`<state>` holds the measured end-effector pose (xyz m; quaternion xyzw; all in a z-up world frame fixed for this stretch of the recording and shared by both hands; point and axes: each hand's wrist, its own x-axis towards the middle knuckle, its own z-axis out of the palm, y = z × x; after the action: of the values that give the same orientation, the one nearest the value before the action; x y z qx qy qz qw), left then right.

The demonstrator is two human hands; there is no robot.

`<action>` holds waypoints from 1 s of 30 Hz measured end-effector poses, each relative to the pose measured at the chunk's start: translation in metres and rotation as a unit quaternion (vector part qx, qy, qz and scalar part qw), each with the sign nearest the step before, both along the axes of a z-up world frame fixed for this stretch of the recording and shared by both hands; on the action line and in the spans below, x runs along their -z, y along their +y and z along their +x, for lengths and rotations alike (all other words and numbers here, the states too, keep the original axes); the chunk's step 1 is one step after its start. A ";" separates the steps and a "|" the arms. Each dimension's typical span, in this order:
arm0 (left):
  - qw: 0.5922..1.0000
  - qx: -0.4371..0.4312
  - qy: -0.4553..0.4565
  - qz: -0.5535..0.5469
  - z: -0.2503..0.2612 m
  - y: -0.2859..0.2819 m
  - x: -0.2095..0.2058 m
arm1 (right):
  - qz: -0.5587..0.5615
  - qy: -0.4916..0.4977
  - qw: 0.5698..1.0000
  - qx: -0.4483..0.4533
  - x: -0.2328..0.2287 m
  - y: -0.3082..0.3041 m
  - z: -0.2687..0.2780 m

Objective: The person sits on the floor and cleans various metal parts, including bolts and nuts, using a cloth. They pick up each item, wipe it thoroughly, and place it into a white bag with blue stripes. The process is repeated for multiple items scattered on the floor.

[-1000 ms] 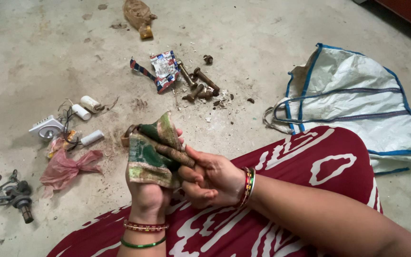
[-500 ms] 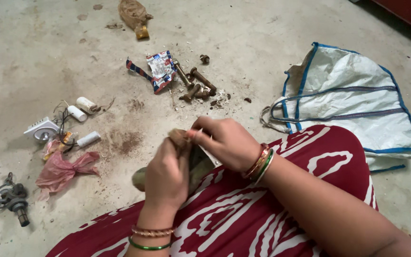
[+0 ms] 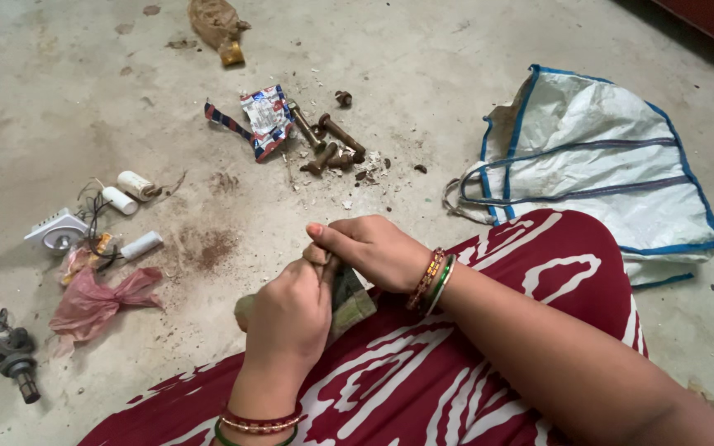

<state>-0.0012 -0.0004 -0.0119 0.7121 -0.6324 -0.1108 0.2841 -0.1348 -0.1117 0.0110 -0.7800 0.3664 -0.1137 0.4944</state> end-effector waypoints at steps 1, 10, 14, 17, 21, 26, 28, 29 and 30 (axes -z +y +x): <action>1.000 0.017 -0.001 -0.011 -0.001 0.001 0.000 | 0.001 0.012 1.000 0.003 -0.001 0.000 0.000; 0.956 0.099 0.270 0.064 0.006 0.000 -0.018 | -0.124 -0.132 0.979 -0.095 -0.002 -0.008 -0.018; 0.750 0.132 0.614 0.205 0.024 0.005 -0.007 | -0.168 -0.141 0.968 -0.122 -0.001 -0.004 -0.025; 0.611 0.209 0.743 0.173 0.026 0.014 0.005 | -0.230 -0.191 0.941 -0.161 -0.006 0.000 -0.028; 0.506 0.183 0.826 0.169 0.007 0.017 0.015 | -0.285 -0.243 0.912 -0.169 -0.010 -0.001 -0.034; 0.486 0.299 0.798 0.192 0.011 0.012 0.004 | -0.306 -0.193 0.923 -0.131 -0.010 -0.013 -0.038; 0.660 0.213 0.687 0.219 0.014 0.007 -0.002 | -0.301 -0.163 0.932 -0.118 -0.009 -0.017 -0.039; 0.734 0.166 0.618 0.227 0.014 0.004 -0.005 | -0.296 -0.143 0.938 -0.108 -0.009 -0.019 -0.039; 0.794 0.163 0.553 0.192 0.012 0.003 -0.008 | -0.290 -0.122 0.944 -0.098 -0.008 -0.022 -0.039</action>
<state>0.0105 0.0028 -0.0038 0.4561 -0.4397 -0.6495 0.4204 -0.1736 -0.1337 0.0188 -0.9018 0.1765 -0.2600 0.2966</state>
